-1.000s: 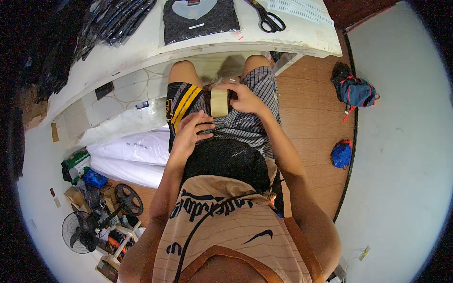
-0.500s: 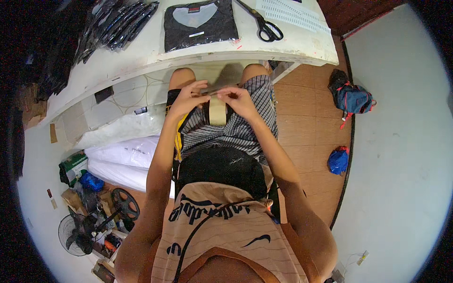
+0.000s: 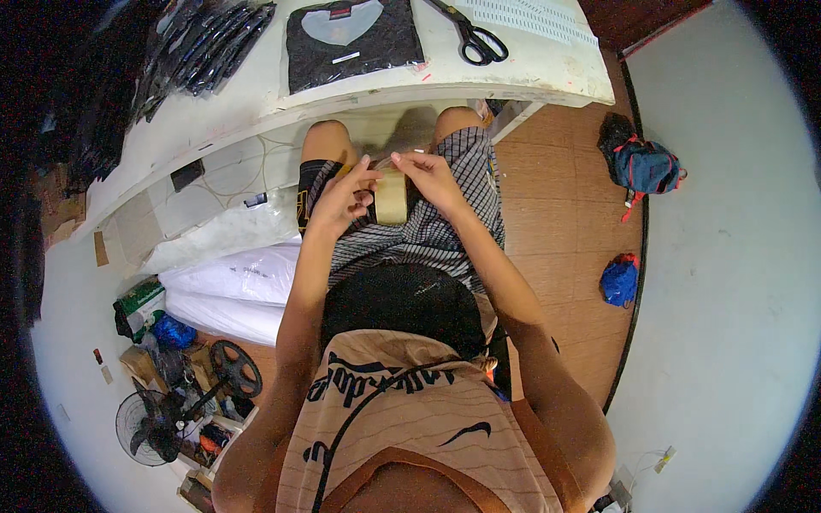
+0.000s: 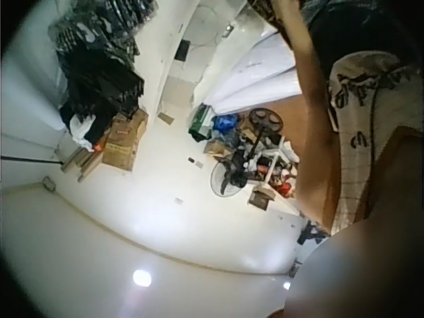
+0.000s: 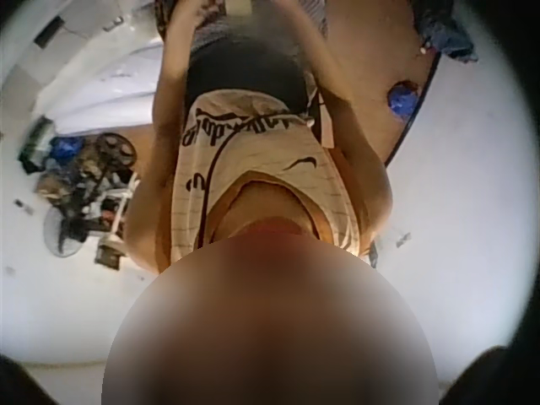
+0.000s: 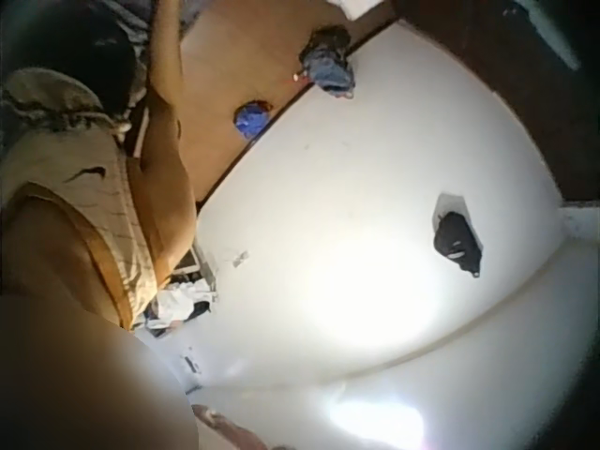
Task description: Packaging shirts into plastic bags and applying labels and tape.
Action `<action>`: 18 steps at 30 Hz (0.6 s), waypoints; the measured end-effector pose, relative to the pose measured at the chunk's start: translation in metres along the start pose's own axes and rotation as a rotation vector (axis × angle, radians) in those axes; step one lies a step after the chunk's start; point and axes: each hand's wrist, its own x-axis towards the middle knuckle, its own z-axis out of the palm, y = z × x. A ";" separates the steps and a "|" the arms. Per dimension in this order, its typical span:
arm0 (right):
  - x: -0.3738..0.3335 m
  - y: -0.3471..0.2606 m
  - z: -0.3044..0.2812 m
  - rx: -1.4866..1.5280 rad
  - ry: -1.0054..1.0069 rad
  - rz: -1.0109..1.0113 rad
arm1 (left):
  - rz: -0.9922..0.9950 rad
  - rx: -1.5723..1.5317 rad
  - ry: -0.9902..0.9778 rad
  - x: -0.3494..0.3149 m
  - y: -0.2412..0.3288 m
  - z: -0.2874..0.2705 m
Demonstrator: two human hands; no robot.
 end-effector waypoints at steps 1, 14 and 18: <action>-0.001 0.001 0.000 -0.009 -0.007 -0.016 | -0.045 -0.103 -0.059 0.003 -0.002 -0.002; 0.010 -0.027 -0.026 -0.254 0.316 -0.278 | 0.009 -0.261 -0.102 0.012 -0.026 0.003; 0.047 -0.101 -0.063 -0.769 0.644 -0.833 | 0.042 -0.254 -0.109 0.001 -0.029 0.002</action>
